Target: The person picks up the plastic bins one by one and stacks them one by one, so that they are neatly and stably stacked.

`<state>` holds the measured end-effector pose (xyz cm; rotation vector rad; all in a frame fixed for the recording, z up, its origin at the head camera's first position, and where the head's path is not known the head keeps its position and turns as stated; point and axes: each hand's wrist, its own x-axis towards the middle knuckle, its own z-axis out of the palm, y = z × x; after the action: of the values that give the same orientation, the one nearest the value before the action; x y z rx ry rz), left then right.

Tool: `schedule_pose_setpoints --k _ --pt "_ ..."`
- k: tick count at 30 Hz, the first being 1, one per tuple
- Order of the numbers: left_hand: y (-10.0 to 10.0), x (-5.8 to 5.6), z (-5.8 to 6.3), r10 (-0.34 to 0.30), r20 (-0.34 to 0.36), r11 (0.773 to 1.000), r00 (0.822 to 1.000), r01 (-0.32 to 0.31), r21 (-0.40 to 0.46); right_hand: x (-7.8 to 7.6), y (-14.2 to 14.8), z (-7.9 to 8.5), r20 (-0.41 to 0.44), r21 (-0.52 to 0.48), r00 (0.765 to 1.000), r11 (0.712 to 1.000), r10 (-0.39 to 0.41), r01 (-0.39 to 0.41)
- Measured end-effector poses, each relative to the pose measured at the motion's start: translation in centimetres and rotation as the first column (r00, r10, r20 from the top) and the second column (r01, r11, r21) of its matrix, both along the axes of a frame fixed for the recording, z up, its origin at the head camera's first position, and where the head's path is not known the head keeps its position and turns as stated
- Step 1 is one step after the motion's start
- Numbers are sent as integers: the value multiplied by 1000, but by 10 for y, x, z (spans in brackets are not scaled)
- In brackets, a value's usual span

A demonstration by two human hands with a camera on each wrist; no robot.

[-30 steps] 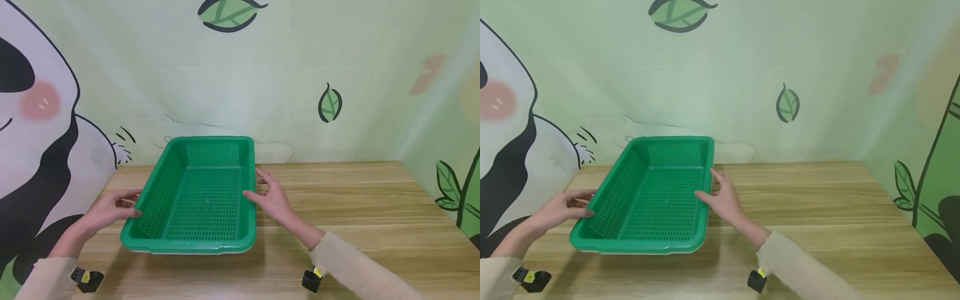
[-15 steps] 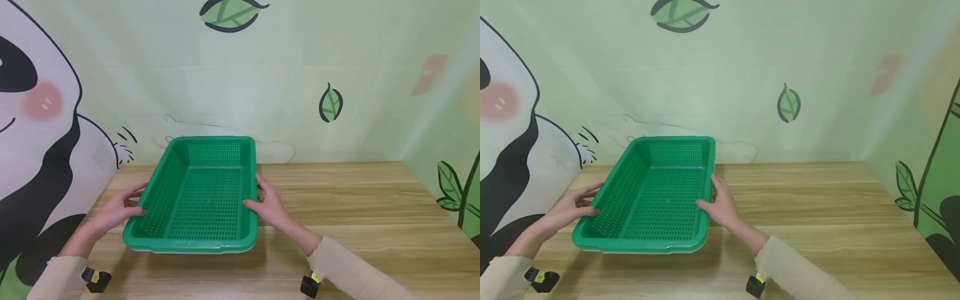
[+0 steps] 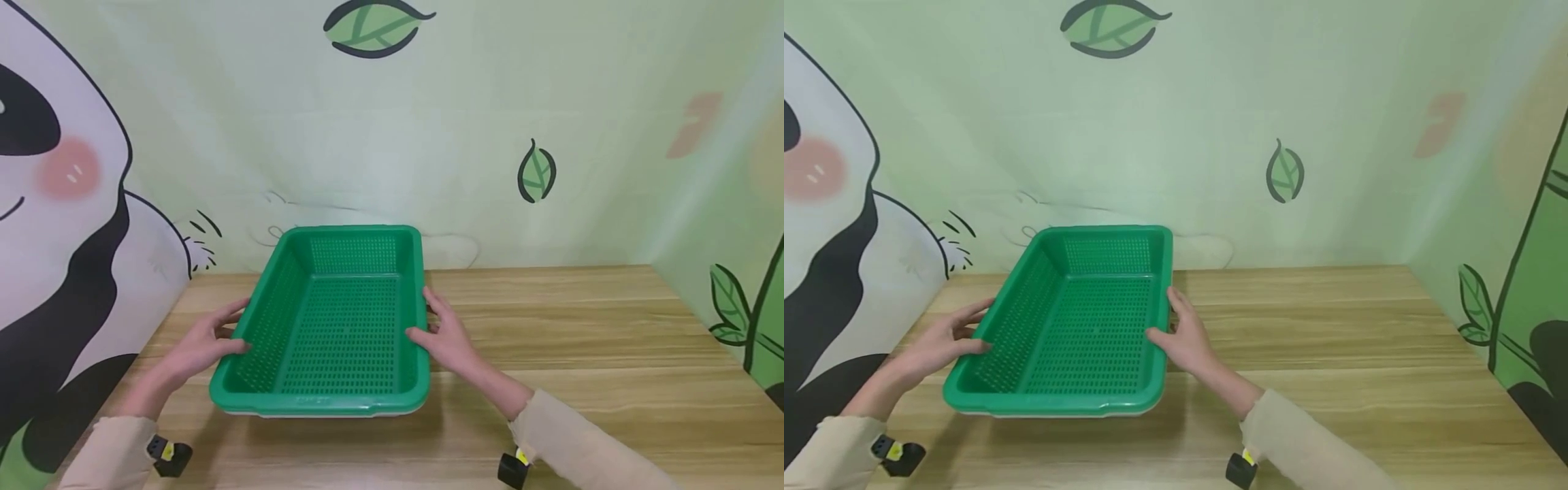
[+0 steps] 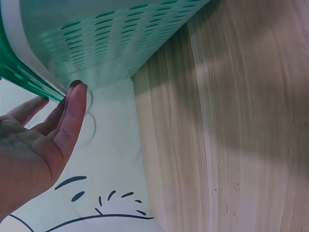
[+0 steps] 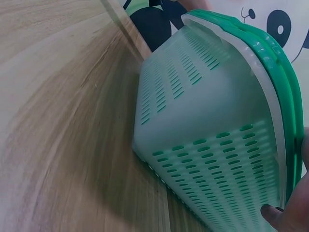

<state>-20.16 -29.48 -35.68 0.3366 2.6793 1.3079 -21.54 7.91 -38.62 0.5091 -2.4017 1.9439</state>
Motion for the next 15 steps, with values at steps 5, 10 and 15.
schedule_pose_setpoints --k 5,10,15 --pt "6 1 1 -13 -2 1000 1000 14 15 0 5 -1 2 17 1000 1000 -9 9" --pt "12 2 1 -19 -1 999 1000 19 46 0 11 1 2 12 1000 1000 -6 6" --pt "17 1 0 -27 -2 998 1000 27 61 0 15 0 -3 1 1000 1000 -16 16"
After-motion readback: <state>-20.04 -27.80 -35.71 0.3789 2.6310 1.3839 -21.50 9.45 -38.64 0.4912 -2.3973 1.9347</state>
